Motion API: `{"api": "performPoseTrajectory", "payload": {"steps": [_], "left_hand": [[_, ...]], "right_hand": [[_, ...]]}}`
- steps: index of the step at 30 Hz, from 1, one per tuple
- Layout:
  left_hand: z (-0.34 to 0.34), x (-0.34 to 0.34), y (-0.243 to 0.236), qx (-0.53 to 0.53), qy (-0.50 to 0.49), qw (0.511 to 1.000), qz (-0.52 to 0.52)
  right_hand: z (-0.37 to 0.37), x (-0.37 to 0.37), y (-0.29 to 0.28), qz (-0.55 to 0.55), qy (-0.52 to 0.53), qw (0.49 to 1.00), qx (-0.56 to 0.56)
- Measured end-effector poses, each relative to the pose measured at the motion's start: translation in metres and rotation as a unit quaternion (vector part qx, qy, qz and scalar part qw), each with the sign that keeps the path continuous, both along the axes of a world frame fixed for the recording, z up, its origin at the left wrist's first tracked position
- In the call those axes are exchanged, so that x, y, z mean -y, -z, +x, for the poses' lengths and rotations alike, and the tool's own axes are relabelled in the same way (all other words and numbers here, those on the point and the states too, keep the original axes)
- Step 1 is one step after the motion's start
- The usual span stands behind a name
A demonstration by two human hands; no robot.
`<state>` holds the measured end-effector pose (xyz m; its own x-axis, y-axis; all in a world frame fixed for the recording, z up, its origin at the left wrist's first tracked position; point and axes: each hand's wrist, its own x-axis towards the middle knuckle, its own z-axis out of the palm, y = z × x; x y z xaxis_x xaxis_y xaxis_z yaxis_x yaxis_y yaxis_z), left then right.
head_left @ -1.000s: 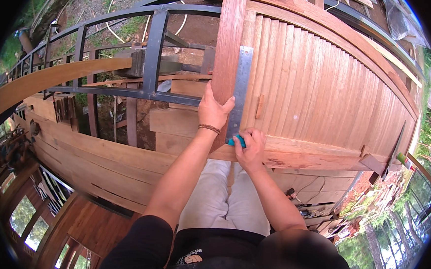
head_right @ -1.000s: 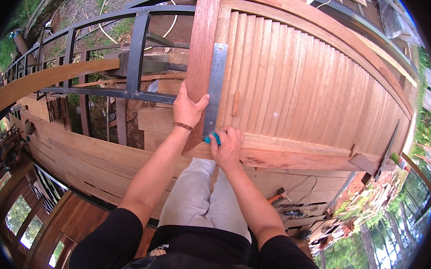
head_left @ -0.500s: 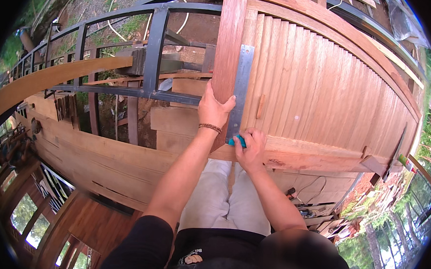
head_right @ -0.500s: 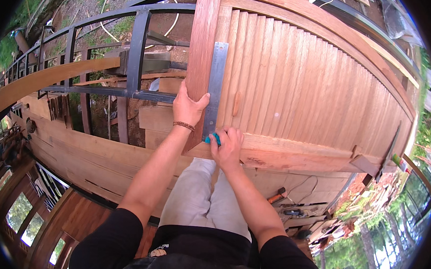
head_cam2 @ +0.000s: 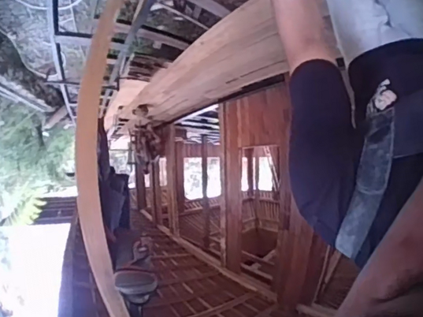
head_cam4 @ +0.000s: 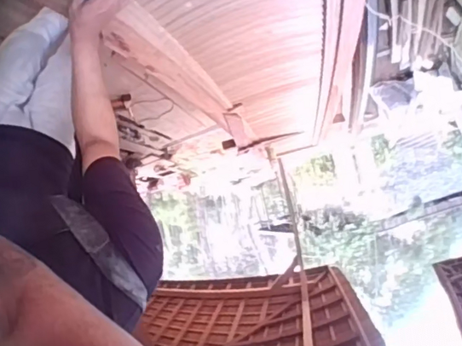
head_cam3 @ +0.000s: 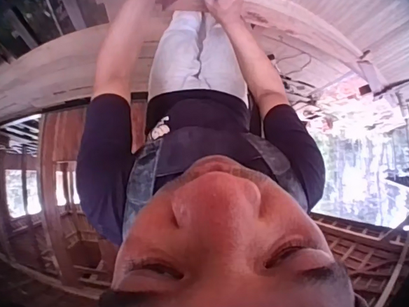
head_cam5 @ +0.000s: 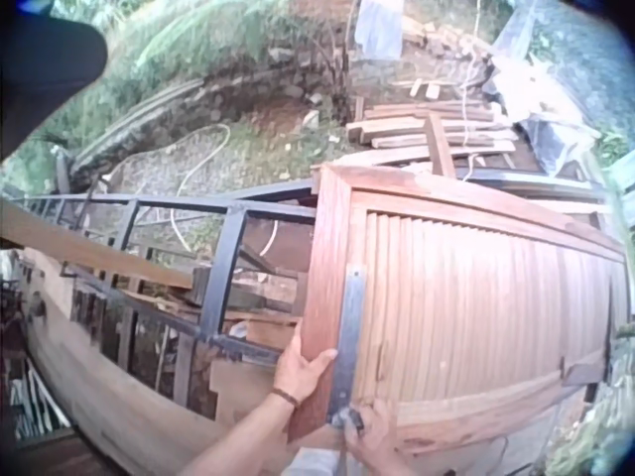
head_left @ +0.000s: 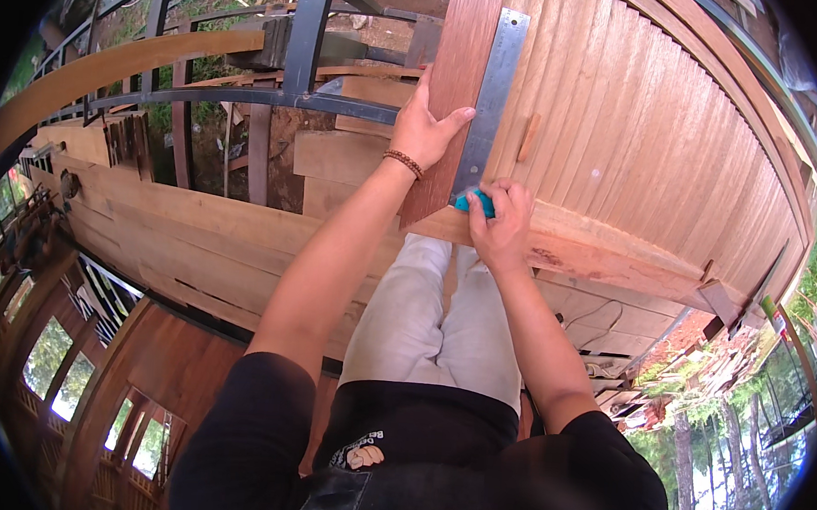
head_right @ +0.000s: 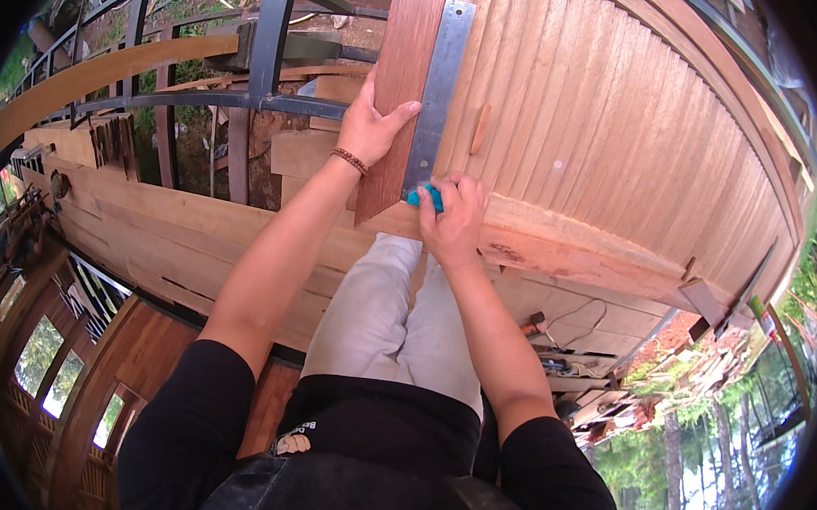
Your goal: The person uses an angle grinder to cut a wooden plank on a curved wooden structure, then switches to a hand saw to finish the cut. They measure and mark the wood with a ruler and pencil before continuing to cut.
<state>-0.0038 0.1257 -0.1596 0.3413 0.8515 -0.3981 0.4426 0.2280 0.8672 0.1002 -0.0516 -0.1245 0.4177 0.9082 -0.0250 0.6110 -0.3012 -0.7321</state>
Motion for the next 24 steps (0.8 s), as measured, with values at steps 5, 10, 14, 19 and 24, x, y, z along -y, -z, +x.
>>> {"api": "performPoseTrajectory", "payload": {"steps": [5, 10, 14, 19, 24], "left_hand": [[0.002, 0.000, -0.003, 0.020, -0.006, 1.000, 0.005], [0.002, 0.001, 0.003, 0.029, -0.018, 0.999, -0.003], [0.002, 0.001, 0.010, 0.047, -0.017, 0.999, 0.000], [0.001, 0.001, 0.012, 0.034, -0.002, 0.999, 0.027], [0.000, 0.002, 0.016, 0.050, -0.008, 0.999, -0.006]], "right_hand": [[0.003, -0.002, -0.003, -0.015, -0.005, 1.000, -0.001], [0.004, -0.004, -0.007, -0.016, -0.015, 1.000, -0.004], [0.005, -0.004, -0.006, -0.015, -0.016, 1.000, -0.002], [0.006, -0.003, -0.005, -0.019, -0.019, 1.000, 0.002], [0.003, -0.002, -0.002, -0.014, -0.009, 1.000, -0.005]]}}
